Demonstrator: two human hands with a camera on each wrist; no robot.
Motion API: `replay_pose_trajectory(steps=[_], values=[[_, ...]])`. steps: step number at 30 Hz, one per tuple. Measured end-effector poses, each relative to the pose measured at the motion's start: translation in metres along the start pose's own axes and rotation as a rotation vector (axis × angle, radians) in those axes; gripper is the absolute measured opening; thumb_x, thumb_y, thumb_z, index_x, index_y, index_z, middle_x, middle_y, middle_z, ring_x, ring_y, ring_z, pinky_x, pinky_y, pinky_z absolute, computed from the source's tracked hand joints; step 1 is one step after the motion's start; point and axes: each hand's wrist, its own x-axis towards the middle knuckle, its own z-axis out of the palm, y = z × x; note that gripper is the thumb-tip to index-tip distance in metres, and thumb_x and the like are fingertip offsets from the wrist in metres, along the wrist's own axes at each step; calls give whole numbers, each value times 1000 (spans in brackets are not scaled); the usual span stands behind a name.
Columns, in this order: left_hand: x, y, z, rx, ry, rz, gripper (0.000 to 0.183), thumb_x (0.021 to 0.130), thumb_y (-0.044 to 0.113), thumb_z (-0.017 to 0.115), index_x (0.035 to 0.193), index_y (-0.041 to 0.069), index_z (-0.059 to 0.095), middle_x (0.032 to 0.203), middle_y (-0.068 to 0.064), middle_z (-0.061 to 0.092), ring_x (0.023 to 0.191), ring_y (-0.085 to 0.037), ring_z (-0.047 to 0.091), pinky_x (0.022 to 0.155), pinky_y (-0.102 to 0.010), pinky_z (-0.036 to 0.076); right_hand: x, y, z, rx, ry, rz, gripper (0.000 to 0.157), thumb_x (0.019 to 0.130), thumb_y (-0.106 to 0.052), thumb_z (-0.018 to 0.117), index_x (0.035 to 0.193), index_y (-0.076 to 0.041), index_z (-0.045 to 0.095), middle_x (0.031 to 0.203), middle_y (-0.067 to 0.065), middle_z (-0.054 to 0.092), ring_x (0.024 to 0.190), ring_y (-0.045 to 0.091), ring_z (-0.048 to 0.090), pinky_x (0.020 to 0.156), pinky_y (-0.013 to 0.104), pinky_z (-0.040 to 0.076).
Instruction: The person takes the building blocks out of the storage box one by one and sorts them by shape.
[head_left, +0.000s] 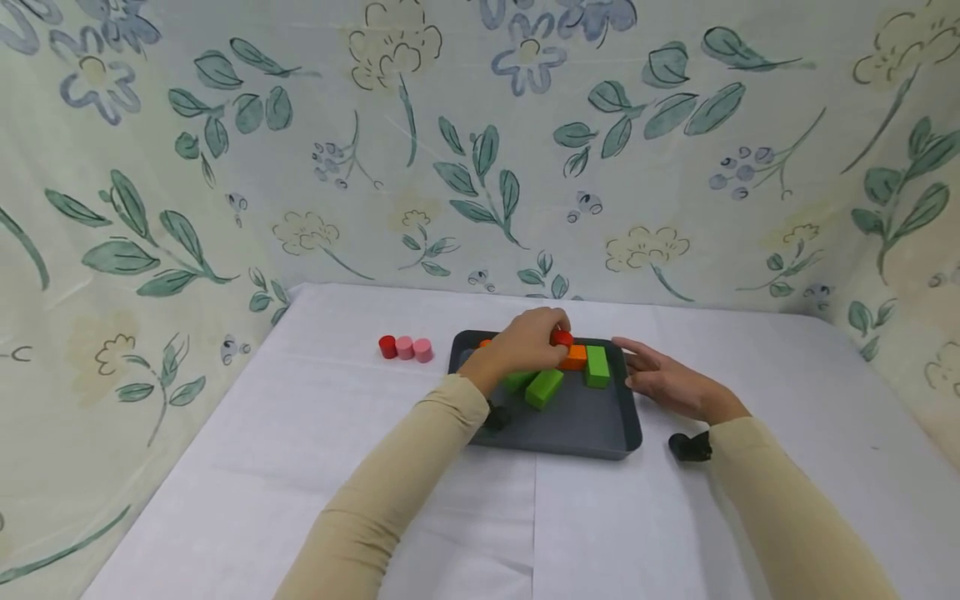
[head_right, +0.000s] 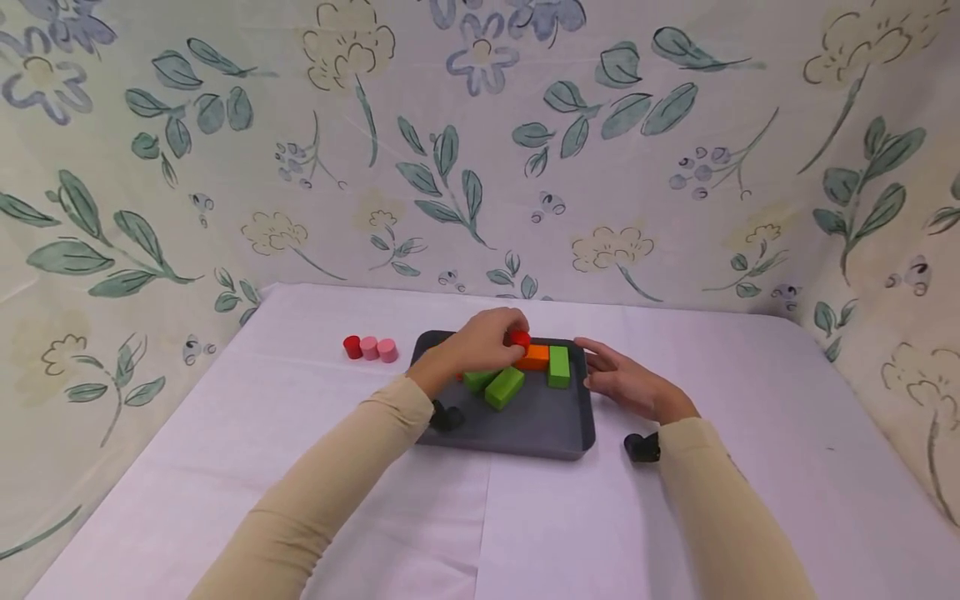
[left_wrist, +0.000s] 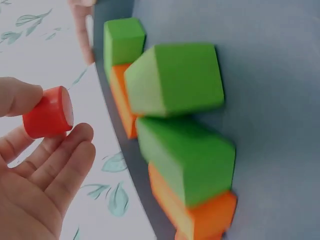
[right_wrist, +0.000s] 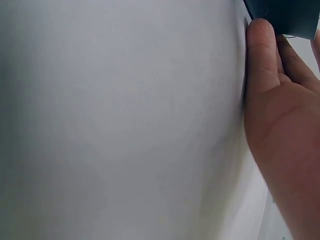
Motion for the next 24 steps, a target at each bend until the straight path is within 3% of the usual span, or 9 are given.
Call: replay_pose_trajectory(steps=[9, 24], values=[[-44, -34, -30, -57, 101, -8, 30, 91, 17, 61, 120, 10, 60, 112, -4, 61, 96, -18, 58, 85, -28, 54, -1, 0, 1, -5, -5, -14, 84, 95, -13, 52, 160, -24, 0, 167, 20, -3, 154, 45, 4, 122, 62, 6], [-135, -90, -65, 38, 172, -18, 33, 92, 10, 66, 124, 7, 62, 117, -7, 68, 99, -21, 64, 90, -38, 57, 2, 2, 0, -13, -10, -21, 85, 95, -15, 53, 161, -23, -1, 167, 19, -4, 154, 45, 4, 122, 63, 5]])
